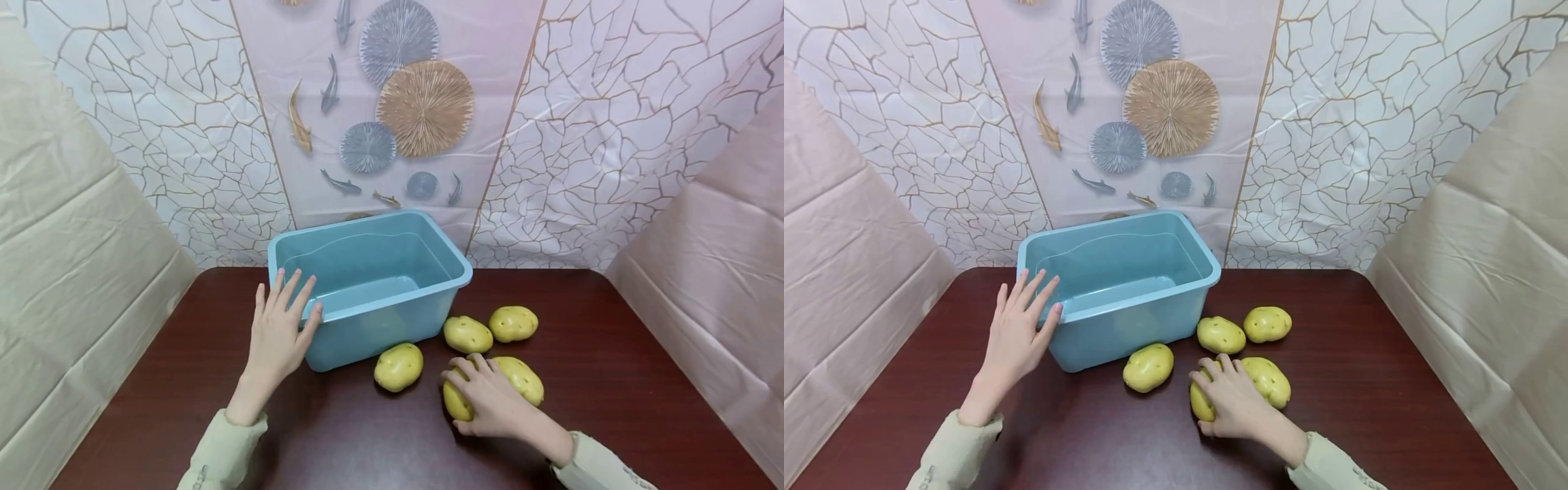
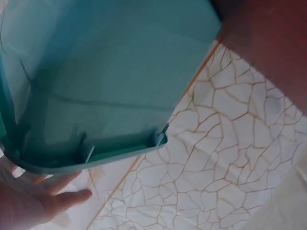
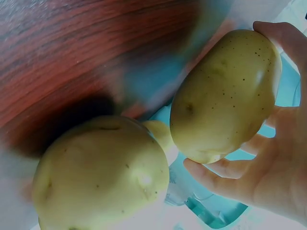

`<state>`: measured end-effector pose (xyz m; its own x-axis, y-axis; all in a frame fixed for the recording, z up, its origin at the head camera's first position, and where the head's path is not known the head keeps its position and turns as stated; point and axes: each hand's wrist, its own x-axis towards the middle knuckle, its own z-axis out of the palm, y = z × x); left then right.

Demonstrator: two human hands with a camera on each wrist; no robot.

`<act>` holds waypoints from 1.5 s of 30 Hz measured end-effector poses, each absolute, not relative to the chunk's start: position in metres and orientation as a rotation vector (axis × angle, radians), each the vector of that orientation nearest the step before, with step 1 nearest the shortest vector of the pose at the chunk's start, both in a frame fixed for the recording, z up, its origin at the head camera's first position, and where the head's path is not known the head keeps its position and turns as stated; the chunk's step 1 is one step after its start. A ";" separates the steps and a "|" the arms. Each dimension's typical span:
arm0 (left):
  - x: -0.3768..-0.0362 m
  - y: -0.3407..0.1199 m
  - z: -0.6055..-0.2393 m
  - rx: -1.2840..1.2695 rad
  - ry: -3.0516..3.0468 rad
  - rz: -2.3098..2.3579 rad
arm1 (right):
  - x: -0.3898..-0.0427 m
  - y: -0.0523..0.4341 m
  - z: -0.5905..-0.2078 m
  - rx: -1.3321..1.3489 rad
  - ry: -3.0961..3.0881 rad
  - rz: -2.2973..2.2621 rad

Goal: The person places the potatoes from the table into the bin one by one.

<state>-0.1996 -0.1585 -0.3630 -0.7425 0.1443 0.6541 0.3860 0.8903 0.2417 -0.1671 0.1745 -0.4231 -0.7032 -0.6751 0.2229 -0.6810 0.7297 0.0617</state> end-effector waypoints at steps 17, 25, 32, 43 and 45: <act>-0.217 -0.152 -0.348 -0.345 -2.698 -0.401 | -0.167 0.177 -0.417 1.058 -2.678 0.034; -0.217 -0.153 -0.346 -0.351 -2.795 -0.377 | -0.166 0.177 -0.412 1.031 -2.641 0.053; -0.216 -0.153 -0.345 -0.358 -2.840 -0.361 | -0.165 0.176 -0.406 1.024 -2.645 0.076; -0.216 -0.153 -0.344 -0.359 -2.846 -0.352 | -0.162 0.173 -0.398 1.024 -2.571 0.096; -0.216 -0.153 -0.344 -0.358 -2.846 -0.356 | -0.163 0.173 -0.397 1.019 -2.551 0.098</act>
<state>-0.2164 -0.1529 -0.3441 -0.9383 0.2096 0.2750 0.2709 0.9399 0.2078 -0.1627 0.1732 -0.3966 -0.6594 -0.6483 0.3807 -0.6755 0.7332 0.0786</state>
